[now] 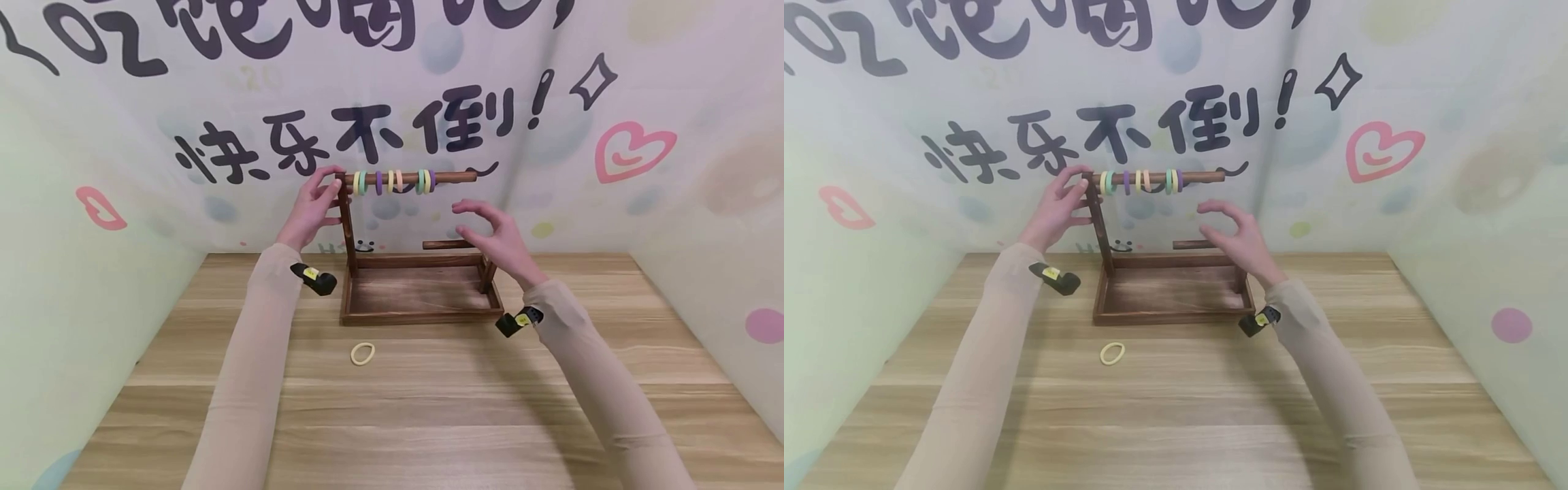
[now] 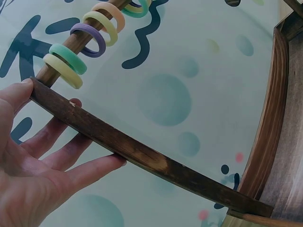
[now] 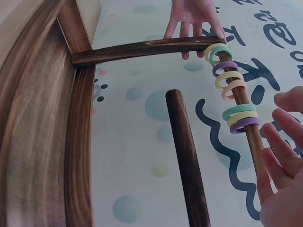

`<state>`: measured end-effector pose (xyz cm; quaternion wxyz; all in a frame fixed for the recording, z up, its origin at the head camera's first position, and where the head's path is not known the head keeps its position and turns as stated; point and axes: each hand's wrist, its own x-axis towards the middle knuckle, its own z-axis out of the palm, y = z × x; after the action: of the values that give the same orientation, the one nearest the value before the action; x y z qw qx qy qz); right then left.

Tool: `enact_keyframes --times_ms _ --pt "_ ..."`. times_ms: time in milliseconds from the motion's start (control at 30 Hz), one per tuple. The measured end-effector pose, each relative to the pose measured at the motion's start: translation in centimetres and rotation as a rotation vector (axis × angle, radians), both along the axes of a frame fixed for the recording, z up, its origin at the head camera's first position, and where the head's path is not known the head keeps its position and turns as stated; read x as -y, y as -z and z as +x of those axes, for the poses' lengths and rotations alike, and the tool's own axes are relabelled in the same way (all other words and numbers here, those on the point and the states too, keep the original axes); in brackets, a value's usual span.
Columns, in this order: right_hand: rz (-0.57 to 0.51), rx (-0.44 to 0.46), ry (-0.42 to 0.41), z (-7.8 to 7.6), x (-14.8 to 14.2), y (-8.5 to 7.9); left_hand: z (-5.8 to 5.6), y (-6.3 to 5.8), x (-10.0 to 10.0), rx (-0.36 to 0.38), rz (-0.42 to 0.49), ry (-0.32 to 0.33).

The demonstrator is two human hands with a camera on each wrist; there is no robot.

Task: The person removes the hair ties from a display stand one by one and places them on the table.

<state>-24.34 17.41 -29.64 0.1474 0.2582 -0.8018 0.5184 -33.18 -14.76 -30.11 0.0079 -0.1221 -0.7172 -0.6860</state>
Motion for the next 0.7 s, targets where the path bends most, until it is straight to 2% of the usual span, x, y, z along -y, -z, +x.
enact_keyframes --times_ms 467,633,700 --pt "0.038 -0.015 0.012 -1.0 -0.2 -2.7 0.1 0.1 -0.1 0.006 0.004 -0.003" --pt "0.04 -0.028 0.033 -2.1 -0.3 -3.8 0.0 0.0 0.0 0.008 0.017 0.002" --pt "0.038 -0.031 0.049 -3.1 -0.7 -3.8 -0.1 0.0 0.0 0.01 0.017 0.003"
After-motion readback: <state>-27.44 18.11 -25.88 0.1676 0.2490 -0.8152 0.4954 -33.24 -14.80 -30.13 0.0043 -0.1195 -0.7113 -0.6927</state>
